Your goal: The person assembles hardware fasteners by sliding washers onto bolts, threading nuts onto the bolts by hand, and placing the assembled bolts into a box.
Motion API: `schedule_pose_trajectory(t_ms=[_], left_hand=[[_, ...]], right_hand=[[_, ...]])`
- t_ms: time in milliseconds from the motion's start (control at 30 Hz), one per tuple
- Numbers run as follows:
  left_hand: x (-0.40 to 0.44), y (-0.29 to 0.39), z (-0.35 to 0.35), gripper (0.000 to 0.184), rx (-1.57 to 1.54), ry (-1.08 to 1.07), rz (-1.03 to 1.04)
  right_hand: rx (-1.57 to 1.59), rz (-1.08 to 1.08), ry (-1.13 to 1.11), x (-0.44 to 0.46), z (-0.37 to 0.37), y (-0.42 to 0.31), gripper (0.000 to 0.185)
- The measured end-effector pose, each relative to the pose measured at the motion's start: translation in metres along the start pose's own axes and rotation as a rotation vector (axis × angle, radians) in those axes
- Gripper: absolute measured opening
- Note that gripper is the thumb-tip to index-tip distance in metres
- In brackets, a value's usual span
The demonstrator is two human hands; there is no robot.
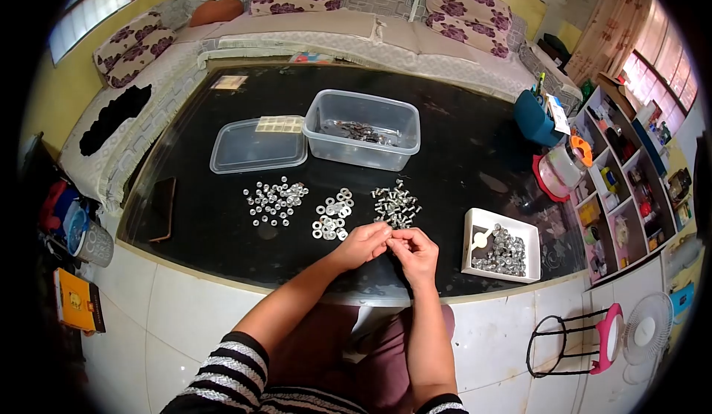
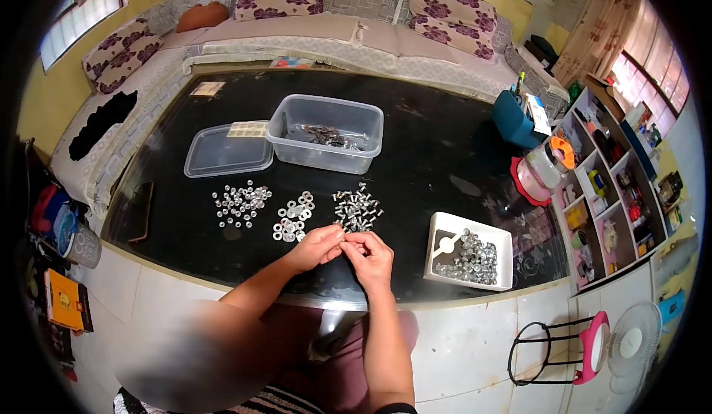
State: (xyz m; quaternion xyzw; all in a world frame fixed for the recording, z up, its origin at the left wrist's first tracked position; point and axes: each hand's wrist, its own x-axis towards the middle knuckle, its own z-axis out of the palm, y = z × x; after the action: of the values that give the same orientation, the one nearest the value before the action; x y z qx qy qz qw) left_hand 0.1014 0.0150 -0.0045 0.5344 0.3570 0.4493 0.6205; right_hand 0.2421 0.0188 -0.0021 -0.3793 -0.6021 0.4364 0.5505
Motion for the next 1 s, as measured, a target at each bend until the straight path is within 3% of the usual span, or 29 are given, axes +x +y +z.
schedule_pose_trajectory(t_ms=[167, 267, 433, 667, 800, 1000], left_hand=[[0.002, -0.002, 0.001, 0.043, 0.022, 0.115, -0.101], [0.002, -0.002, 0.001, 0.04, 0.019, 0.119, -0.111], [-0.002, 0.01, 0.0, 0.016, -0.01, 0.029, -0.03], [-0.001, 0.002, -0.002, 0.019, -0.061, -0.053, -0.011], [-0.001, 0.001, 0.0, 0.03, -0.026, 0.007, -0.055], [-0.001, 0.007, 0.003, 0.029, 0.024, 0.082, -0.08]], right_hand=[[-0.042, -0.016, -0.001, -0.001, -0.001, -0.001, 0.012], [-0.028, -0.016, 0.001, -0.001, 0.0, -0.002, 0.012], [-0.015, -0.012, 0.014, 0.0, -0.001, 0.002, 0.011], [-0.068, -0.013, -0.015, 0.0, -0.002, 0.002, 0.012], [-0.031, -0.019, -0.023, -0.001, 0.0, 0.001, 0.012], [0.011, 0.014, -0.009, -0.001, 0.0, -0.001, 0.012]])
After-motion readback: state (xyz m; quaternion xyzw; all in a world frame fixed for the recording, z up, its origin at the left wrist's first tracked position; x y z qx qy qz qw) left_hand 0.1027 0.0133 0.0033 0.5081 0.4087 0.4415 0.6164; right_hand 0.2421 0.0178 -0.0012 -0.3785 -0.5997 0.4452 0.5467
